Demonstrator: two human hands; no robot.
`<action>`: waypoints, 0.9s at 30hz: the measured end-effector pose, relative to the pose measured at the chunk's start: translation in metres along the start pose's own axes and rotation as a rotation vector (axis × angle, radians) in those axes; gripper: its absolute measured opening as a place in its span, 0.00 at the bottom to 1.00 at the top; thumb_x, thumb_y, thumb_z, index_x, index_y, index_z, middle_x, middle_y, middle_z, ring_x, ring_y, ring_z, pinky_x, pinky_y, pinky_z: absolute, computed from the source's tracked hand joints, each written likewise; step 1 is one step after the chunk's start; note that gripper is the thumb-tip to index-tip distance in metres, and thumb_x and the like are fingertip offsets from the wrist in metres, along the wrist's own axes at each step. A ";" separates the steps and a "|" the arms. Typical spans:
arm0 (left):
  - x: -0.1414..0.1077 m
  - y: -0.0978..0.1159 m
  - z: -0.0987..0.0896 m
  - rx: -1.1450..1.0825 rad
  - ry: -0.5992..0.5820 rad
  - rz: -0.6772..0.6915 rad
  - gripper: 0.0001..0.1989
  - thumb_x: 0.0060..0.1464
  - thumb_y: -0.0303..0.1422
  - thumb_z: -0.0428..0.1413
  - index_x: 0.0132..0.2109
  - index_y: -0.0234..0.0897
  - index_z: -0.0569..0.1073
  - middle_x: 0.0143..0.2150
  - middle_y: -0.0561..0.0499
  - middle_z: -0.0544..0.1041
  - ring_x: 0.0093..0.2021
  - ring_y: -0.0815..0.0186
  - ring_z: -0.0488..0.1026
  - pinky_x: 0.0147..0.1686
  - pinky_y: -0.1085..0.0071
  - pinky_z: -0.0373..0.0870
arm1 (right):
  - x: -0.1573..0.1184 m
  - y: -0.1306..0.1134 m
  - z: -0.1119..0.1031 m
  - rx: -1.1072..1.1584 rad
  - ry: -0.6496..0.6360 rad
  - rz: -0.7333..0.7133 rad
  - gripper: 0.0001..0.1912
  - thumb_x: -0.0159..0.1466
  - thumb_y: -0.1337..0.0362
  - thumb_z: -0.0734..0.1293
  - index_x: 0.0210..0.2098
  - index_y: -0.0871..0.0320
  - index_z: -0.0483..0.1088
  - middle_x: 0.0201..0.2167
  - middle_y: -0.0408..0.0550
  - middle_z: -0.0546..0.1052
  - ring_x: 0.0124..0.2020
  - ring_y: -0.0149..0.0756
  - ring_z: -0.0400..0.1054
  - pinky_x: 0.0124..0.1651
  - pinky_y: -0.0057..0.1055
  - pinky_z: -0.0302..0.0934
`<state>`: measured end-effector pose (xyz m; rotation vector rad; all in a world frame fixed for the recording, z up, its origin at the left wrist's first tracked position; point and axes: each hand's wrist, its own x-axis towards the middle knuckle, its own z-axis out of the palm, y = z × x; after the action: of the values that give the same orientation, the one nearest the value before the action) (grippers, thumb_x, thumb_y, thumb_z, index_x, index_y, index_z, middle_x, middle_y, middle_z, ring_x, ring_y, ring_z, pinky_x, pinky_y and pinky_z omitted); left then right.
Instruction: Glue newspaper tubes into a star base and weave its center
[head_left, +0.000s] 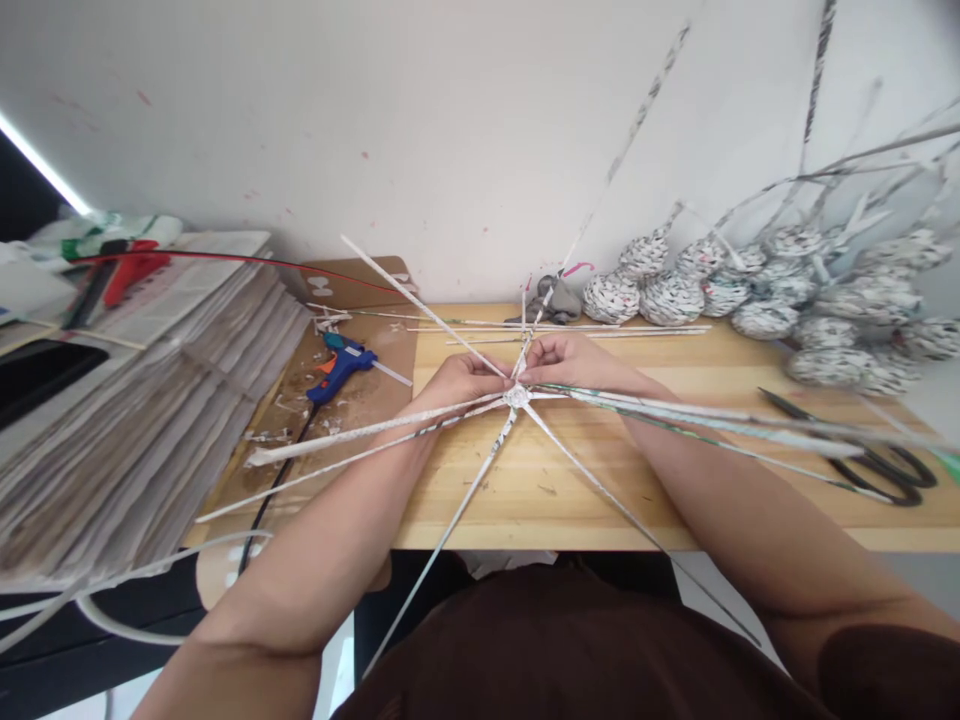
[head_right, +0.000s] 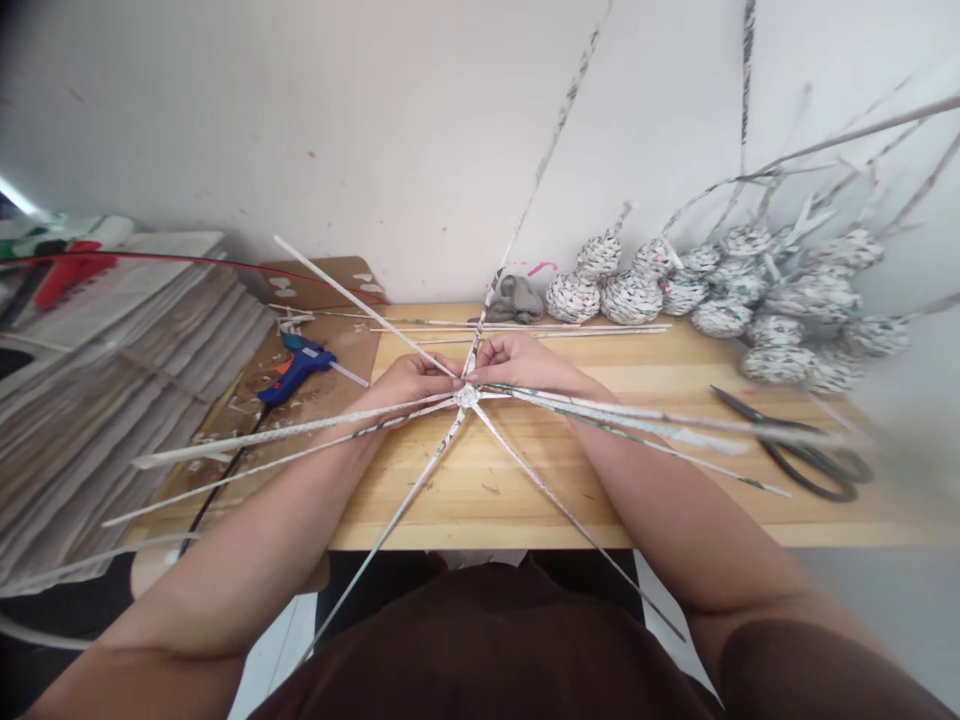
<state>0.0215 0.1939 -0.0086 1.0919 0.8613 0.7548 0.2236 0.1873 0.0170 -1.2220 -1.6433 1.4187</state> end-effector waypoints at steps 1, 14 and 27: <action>0.000 0.000 0.000 0.001 0.008 0.006 0.19 0.27 0.29 0.70 0.31 0.32 0.75 0.27 0.51 0.78 0.28 0.64 0.75 0.33 0.67 0.72 | 0.001 0.000 0.002 -0.007 0.005 -0.001 0.16 0.44 0.60 0.77 0.26 0.60 0.69 0.23 0.41 0.75 0.25 0.28 0.68 0.29 0.25 0.61; -0.002 0.004 0.006 -0.008 0.044 0.002 0.14 0.29 0.28 0.68 0.28 0.32 0.76 0.24 0.51 0.77 0.25 0.65 0.74 0.29 0.68 0.72 | -0.005 -0.004 0.008 -0.133 0.003 0.000 0.13 0.49 0.58 0.74 0.29 0.60 0.73 0.22 0.43 0.75 0.23 0.30 0.66 0.25 0.26 0.58; -0.001 0.002 0.005 -0.080 0.031 -0.013 0.15 0.29 0.28 0.69 0.30 0.31 0.78 0.27 0.49 0.78 0.28 0.63 0.75 0.33 0.67 0.73 | -0.016 -0.021 0.020 -0.457 0.187 -0.097 0.10 0.57 0.61 0.64 0.23 0.58 0.72 0.19 0.41 0.70 0.23 0.30 0.62 0.25 0.27 0.50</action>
<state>0.0250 0.1921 -0.0051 1.0057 0.8569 0.7908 0.2066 0.1649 0.0348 -1.4478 -1.9233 0.8625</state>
